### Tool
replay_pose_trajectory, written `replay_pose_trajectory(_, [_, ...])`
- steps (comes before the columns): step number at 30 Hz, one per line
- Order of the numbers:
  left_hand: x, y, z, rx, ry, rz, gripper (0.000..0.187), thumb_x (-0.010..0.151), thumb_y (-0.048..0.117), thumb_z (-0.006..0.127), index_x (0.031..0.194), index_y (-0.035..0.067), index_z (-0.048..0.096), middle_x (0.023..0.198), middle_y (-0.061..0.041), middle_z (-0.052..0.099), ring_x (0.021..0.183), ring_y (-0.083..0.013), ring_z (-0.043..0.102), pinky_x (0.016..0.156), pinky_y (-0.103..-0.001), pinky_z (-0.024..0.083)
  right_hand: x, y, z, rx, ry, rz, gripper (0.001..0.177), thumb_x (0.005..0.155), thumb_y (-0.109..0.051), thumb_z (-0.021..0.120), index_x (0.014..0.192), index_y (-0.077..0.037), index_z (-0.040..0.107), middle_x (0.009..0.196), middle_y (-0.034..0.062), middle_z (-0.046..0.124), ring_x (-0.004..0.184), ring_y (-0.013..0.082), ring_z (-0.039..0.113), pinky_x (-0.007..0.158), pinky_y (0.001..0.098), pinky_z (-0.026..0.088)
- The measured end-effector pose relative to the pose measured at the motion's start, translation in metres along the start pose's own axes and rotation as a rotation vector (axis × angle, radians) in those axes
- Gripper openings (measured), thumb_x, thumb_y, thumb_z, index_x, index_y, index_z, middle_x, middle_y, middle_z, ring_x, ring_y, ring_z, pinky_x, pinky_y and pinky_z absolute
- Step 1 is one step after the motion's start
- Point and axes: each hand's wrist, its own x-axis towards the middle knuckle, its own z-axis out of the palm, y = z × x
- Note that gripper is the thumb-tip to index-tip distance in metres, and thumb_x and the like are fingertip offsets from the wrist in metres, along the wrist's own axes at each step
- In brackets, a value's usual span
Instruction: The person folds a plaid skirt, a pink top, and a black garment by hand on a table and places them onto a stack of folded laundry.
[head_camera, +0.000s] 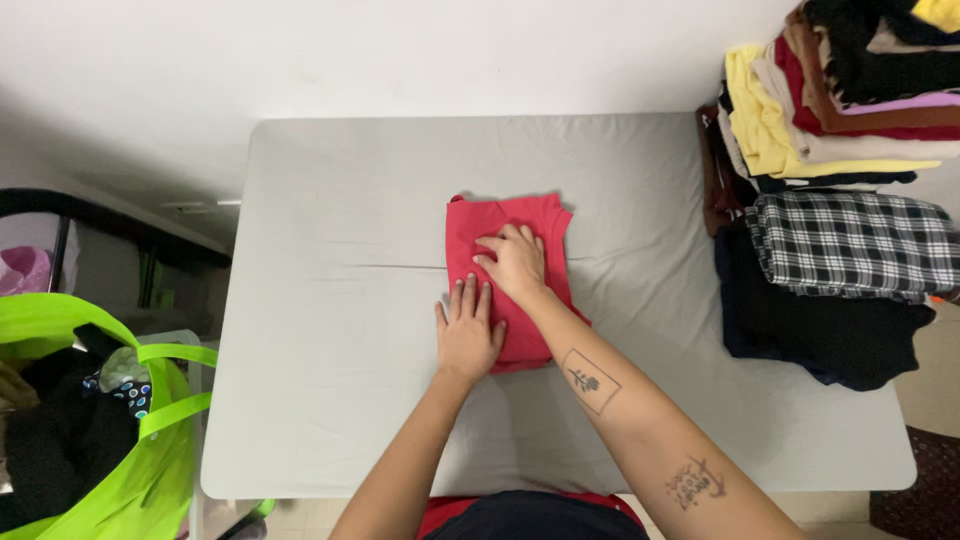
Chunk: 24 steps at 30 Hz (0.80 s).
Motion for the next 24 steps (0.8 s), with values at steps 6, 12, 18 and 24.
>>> replay_pose_trajectory(6, [-0.001,-0.005,0.016,0.026,-0.140,0.088,0.079,0.094,0.046,0.058,0.158,0.008,0.029,0.168,-0.021,0.014,0.155,-0.0385,0.012,0.119,-0.059,0.023,0.008,0.006,0.033,-0.115,0.048,-0.071,0.021,0.081,-0.033,0.079,0.099,-0.024,0.083,0.100,-0.0025,0.068,0.104,0.0239,0.057,0.092,0.0458,0.044])
replay_pose_trajectory(12, [-0.003,-0.008,0.016,0.053,-0.160,0.106,0.077,0.098,0.045,0.053,0.160,0.009,0.026,0.169,-0.020,0.010,0.156,-0.0384,0.009,0.118,-0.060,0.023,0.008,0.011,0.051,-0.252,0.090,-0.262,0.009,0.088,-0.023,0.072,0.084,-0.016,0.077,0.094,0.0004,0.068,0.099,0.0240,0.061,0.086,0.0437,0.047])
replay_pose_trajectory(18, [-0.004,-0.008,0.010,0.022,-0.154,0.107,0.077,0.097,0.045,0.054,0.159,0.009,0.026,0.169,-0.018,0.010,0.156,-0.0372,0.007,0.117,-0.061,0.023,0.019,0.031,0.070,-0.026,0.229,-0.136,0.006,0.087,-0.013,0.066,0.087,-0.011,0.071,0.095,0.0102,0.069,0.092,0.0309,0.065,0.080,0.0472,0.052])
replay_pose_trajectory(24, [-0.018,-0.015,0.006,-0.016,-0.030,0.159,0.068,0.094,0.041,0.062,0.152,0.012,0.044,0.165,-0.018,0.024,0.152,-0.0382,0.018,0.116,-0.064,0.021,0.045,0.099,0.018,0.402,0.426,0.348,0.024,0.101,-0.026,0.070,0.089,-0.006,0.066,0.080,0.0135,0.070,0.074,0.0292,0.070,0.071,0.0424,0.053])
